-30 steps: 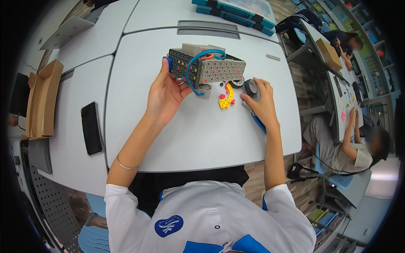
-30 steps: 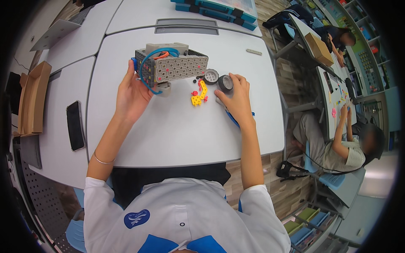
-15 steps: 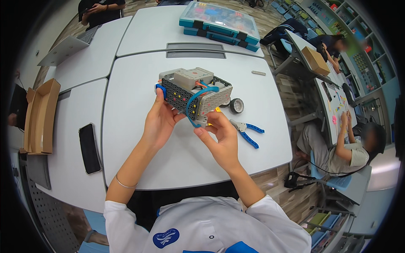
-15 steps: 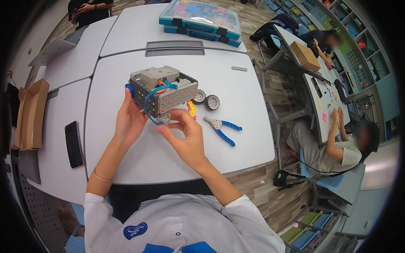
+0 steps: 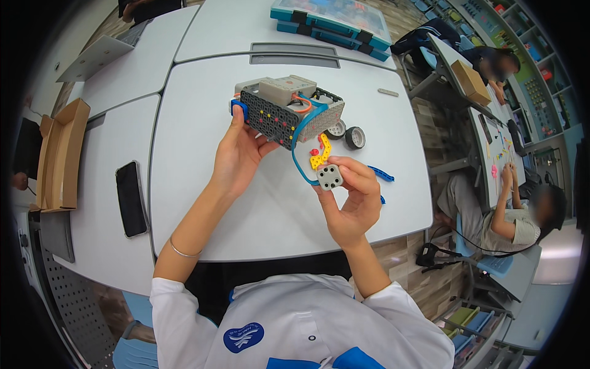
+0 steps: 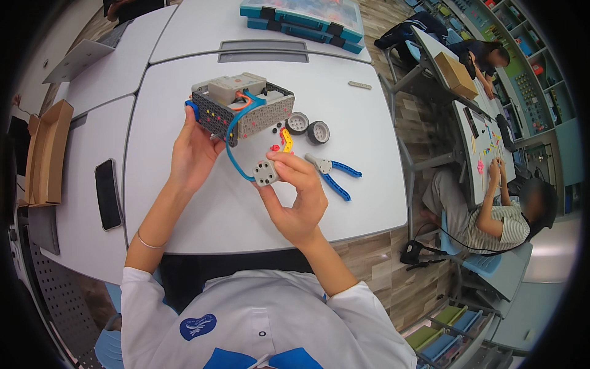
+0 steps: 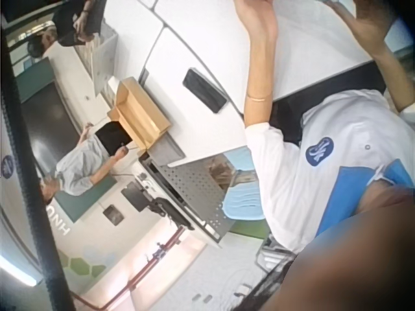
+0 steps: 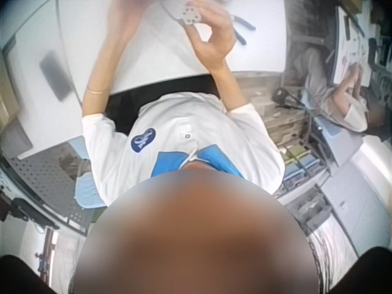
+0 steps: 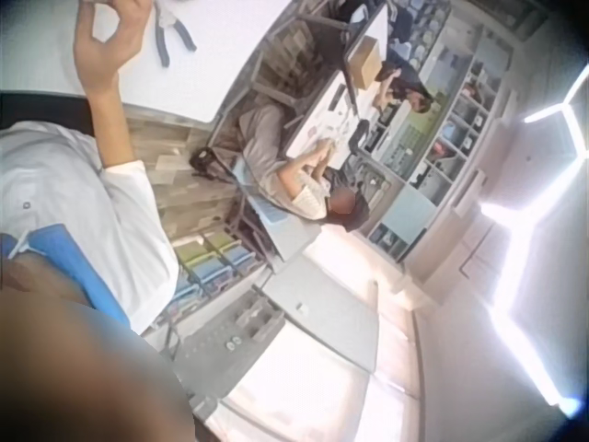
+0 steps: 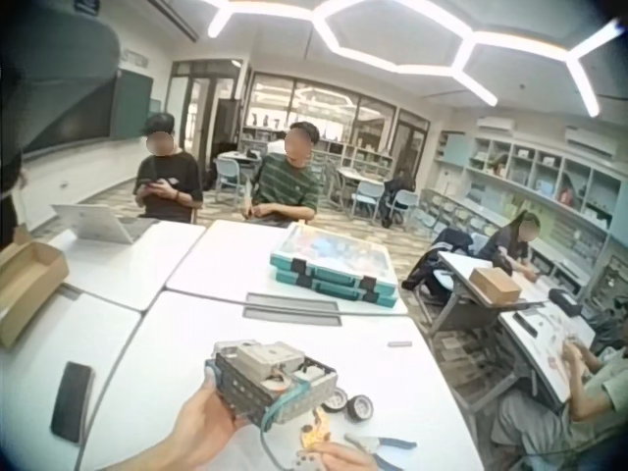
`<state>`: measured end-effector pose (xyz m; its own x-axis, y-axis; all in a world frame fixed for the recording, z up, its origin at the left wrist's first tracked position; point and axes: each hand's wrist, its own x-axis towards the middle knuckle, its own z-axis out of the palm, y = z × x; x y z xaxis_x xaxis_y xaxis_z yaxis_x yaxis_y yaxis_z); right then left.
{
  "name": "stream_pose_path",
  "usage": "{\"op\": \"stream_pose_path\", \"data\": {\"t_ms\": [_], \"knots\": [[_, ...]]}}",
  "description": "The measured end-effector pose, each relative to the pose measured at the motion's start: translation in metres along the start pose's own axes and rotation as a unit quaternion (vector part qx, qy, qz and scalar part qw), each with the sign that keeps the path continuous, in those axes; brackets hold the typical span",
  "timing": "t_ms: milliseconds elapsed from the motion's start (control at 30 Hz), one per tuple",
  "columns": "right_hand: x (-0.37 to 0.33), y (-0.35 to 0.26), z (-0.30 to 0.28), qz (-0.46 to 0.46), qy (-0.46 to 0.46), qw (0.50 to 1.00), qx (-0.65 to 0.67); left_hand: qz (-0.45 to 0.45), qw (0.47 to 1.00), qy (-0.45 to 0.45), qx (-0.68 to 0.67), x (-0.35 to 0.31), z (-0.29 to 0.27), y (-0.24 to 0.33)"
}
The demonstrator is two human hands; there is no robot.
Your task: The person assembles a small wheeled robot on a table using a LEGO-like kit. They use pliers to remove and reattach yellow and red plastic pieces, then install wheels and a grey plate onto the chassis.
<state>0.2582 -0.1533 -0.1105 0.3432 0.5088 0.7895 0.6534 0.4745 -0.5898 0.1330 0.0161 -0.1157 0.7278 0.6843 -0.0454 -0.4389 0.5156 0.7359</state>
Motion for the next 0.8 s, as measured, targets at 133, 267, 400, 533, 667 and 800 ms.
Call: {"op": "stream_pose_path", "data": {"t_ms": [133, 267, 400, 533, 667, 800], "knots": [[0.0, -0.002, 0.001, 0.043, 0.009, 0.998, 0.047, 0.006, 1.0, -0.009, -0.005, 0.001, -0.001, 0.001], [0.001, -0.004, 0.002, 0.098, 0.002, 0.99, 0.1, 0.0, 1.0, -0.002, -0.003, 0.0, 0.001, 0.001], [0.003, -0.012, -0.001, 0.196, -0.009, 0.961, 0.196, -0.008, 1.0, 0.008, 0.01, -0.002, 0.005, 0.001], [0.003, -0.016, -0.005, 0.169, 0.0, 0.973, 0.159, -0.011, 1.0, 0.009, 0.026, -0.001, 0.007, 0.0], [0.005, -0.017, -0.007, 0.162, -0.001, 0.979, 0.127, -0.014, 1.0, 0.008, 0.022, -0.002, 0.008, -0.001], [0.013, -0.026, -0.01, 0.288, -0.026, 0.95, 0.115, -0.017, 1.0, -0.002, 0.018, -0.001, 0.003, -0.001]]}}
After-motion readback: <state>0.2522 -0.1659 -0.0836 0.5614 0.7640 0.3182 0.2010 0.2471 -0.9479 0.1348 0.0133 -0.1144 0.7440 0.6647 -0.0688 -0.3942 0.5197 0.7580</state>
